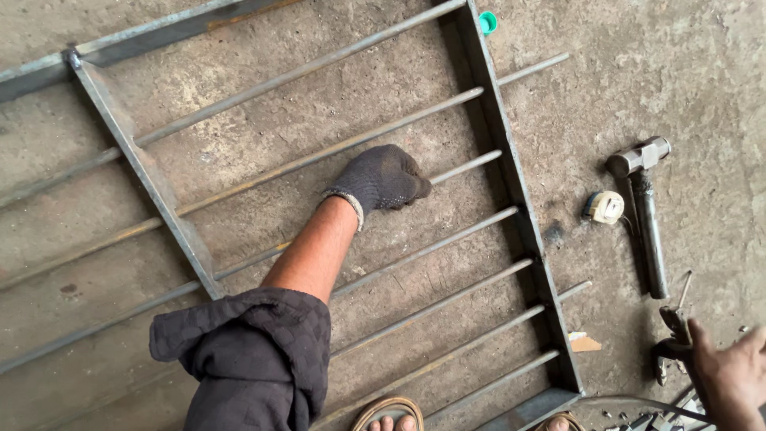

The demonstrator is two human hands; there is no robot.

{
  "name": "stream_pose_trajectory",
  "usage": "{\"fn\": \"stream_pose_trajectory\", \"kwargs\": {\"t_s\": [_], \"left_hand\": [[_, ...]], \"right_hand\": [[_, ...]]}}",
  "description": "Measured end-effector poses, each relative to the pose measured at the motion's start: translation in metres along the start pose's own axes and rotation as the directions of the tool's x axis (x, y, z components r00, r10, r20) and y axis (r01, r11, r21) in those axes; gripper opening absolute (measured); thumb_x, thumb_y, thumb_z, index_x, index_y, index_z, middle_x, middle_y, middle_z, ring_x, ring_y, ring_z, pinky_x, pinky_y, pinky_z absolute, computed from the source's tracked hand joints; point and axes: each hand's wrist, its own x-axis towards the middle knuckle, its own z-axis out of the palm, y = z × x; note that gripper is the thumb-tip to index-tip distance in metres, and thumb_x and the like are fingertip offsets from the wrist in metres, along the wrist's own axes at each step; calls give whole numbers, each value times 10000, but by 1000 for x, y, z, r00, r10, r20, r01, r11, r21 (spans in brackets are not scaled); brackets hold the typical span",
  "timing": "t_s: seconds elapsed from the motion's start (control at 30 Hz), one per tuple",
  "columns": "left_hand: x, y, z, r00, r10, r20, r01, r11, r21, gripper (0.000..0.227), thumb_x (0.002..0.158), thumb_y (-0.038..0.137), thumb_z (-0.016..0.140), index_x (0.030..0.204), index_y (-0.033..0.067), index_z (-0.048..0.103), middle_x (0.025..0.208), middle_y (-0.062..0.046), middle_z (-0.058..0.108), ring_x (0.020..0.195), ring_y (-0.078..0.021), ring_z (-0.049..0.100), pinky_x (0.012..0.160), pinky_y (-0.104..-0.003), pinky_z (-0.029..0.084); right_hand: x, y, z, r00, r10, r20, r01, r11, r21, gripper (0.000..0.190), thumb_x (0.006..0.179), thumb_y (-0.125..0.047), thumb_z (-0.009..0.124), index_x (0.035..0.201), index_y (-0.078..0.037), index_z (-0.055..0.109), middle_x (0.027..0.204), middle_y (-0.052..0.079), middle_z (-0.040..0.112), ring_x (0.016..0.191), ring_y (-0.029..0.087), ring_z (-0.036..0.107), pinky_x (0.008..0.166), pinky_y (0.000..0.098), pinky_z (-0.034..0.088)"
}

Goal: The person welds metal rods onto a rectangular metal frame using a welding torch. They repeatedly position the rods, weld them in place, and use a metal ruler to measure spacing between the rods.

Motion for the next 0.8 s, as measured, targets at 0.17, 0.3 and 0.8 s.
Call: {"fn": "stream_pose_trajectory", "kwargs": {"t_s": [0.17,0.3,0.8], "left_hand": [[-1,-2,2,1000,14,-7,-14,998,-56,256,813,373,782,845,122,818,711,-58,768,625,-139,706,700,-336,580],[0,-3,2,1000,19,-13,-19,998,-59,260,814,363,786,834,106,822,710,-67,770,616,-143,704,694,-331,580],[9,-13,7,996,85,-9,-85,996,-15,282,807,400,756,778,124,811,706,-80,762,639,-196,715,719,-372,581]], "right_hand": [[-10,5,10,999,47,-16,-46,997,60,1020,1061,-698,559,1599,107,238,1519,433,419,1431,560,425,1161,637,382],[-29,6,21,988,-23,-152,66,957,282,1140,1001,-712,626,1621,134,180,1537,443,311,1390,577,330,1081,637,318],[-38,12,7,986,-167,13,168,979,-115,754,871,-643,764,1127,64,704,1080,277,727,1065,422,711,994,542,553]]}}
